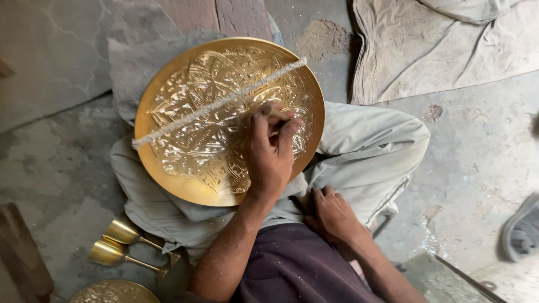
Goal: The person sits on the floor with a large decorated brass tray on their lap and hammers a small punch along the engraved pattern, working section by section around the tray to deepen the floral design. They reposition the punch repeatedly and steady the tray with the other hand while striking with a wooden mallet.
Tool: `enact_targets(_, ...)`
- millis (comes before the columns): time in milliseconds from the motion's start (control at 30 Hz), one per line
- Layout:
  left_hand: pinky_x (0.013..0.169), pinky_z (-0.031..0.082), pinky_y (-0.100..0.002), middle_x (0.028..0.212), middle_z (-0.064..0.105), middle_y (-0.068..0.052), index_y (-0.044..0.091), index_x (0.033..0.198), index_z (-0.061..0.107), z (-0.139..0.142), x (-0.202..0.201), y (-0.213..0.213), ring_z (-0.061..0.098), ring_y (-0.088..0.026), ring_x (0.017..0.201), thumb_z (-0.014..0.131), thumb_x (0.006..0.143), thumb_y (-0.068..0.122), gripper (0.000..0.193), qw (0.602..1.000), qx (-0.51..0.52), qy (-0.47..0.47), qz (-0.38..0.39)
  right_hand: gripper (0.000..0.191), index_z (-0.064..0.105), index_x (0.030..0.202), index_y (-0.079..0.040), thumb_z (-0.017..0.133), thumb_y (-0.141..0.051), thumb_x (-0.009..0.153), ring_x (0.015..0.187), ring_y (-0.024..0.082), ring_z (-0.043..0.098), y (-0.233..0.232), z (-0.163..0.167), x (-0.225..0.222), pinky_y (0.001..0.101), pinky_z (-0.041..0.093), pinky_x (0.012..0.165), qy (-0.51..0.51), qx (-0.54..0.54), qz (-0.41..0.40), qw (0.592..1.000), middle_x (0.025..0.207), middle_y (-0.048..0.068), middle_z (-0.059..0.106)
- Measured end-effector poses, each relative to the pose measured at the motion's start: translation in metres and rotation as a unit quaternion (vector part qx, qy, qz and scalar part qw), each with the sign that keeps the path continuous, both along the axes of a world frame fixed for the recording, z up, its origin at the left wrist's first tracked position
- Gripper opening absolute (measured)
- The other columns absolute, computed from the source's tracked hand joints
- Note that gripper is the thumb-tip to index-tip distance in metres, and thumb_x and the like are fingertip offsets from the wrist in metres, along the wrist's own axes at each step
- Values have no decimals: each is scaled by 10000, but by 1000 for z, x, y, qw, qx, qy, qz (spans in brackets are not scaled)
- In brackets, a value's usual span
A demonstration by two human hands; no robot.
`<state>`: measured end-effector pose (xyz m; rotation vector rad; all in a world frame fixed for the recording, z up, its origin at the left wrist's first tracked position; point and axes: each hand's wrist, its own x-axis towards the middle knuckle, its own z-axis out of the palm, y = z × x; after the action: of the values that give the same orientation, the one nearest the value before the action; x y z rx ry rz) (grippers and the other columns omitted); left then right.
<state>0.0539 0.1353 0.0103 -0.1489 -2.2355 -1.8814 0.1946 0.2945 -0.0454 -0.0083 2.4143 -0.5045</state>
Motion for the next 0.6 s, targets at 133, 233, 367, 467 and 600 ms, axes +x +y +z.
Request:
enact_targets(133,785,648,-278,1026,732,-18,59,1174,572,-10,-3,5,770,-146,944,694,1054,208,227,998,41,-36,-16,618,557,1330,-76,790,-277,794,950,412,685,55,75,-4,494,533,849,-77,-6,-112,991,1026,235,719)
enact_targets(233,796,592,-317,990,690,-34,32,1207,555,-11,-2,6,716,-181,900,677,1052,218,271,1000,7,6,23,625,583,1388,-33,773,-232,827,992,326,727,95,147,-21,515,595,912,-71,21,-268,960,1136,192,761)
enact_targets(367,755,586,-314,984,682,-44,34,1166,548,-14,-2,7,706,-168,851,656,1057,227,247,999,26,-6,29,678,522,1342,95,849,-123,789,812,423,727,129,180,-46,519,584,672,85,138,-357,920,1119,295,700)
enact_targets(467,746,590,-306,974,687,-34,36,1167,544,-18,-2,8,709,-165,848,645,1060,227,241,999,34,-12,34,586,484,1325,91,703,-196,864,975,219,676,153,160,-69,299,586,731,295,-105,-202,928,1234,222,619)
enact_targets(600,781,587,-324,961,663,-42,44,1165,533,-23,-4,10,707,-179,875,651,1079,204,217,998,-7,35,50,347,579,1368,76,719,-110,1111,798,308,661,172,149,-112,328,515,641,305,88,-133,939,1038,245,690)
